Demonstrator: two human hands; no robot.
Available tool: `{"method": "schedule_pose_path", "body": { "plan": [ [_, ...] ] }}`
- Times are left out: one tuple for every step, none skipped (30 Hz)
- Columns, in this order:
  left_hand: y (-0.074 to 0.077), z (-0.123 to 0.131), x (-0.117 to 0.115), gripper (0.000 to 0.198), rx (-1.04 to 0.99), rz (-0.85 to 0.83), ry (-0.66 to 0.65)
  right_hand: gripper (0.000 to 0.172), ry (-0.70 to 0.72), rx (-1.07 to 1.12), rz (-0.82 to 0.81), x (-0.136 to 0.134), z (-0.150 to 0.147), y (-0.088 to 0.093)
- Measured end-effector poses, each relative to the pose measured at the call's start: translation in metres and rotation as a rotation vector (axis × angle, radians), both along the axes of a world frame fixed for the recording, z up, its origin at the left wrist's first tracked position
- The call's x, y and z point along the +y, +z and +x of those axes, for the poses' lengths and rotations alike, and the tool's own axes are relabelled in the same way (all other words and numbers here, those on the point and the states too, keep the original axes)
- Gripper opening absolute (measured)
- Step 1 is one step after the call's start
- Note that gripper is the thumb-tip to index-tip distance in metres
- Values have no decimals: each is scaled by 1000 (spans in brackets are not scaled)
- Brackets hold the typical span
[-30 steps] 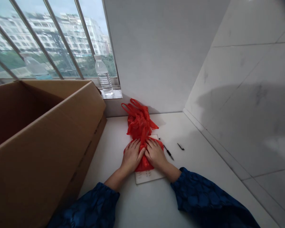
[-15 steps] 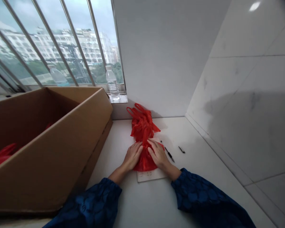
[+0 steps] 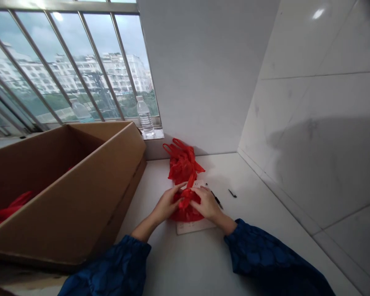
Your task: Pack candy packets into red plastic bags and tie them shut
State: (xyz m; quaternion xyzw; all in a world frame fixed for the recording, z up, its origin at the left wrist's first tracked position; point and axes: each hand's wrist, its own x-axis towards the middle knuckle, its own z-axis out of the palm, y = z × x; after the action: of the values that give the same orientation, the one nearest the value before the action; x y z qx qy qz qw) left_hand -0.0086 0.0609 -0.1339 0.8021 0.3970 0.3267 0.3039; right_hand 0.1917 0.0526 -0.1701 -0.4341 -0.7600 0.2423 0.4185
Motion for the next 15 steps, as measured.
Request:
{"method": "schedule_pose_path", "body": {
  "plan": [
    [5,0,-1,54,-8,4,19,34,4,53,-15,1,2,5],
    [10,0,-2,53,-17,7,36,31,18,105,-30,1,5,10],
    [15,-1,-4,53,-24,10,48,33,40,154,-44,1,7,14],
    [19,-2,-6,56,-28,9,51,35,68,199,-55,0,8,18],
    [23,-4,-8,60,-29,3,45,37,97,239,-64,-2,8,22],
    [26,-5,-11,66,-20,-15,28,38,122,272,-71,-4,8,25],
    [28,-6,-14,73,1,-51,4,38,142,298,-76,-7,8,27],
    [30,-6,-17,79,28,-99,-19,37,160,317,-80,-9,7,29],
    [31,-6,-20,84,53,-150,-38,34,175,328,-84,-12,6,31],
    [32,-5,-23,86,68,-192,-49,32,188,334,-89,-15,5,32],
    [33,-4,-26,85,68,-217,-51,29,200,338,-97,-17,4,33],
    [34,-2,-28,83,50,-218,-44,27,207,345,-106,-19,3,34],
    [35,0,-30,81,16,-199,-35,26,204,360,-112,-20,3,33],
    [35,2,-31,78,-21,-173,-29,25,195,382,-112,-21,3,33],
    [36,4,-32,75,-57,-151,-28,25,181,412,-104,-21,3,31]
  ]
}}
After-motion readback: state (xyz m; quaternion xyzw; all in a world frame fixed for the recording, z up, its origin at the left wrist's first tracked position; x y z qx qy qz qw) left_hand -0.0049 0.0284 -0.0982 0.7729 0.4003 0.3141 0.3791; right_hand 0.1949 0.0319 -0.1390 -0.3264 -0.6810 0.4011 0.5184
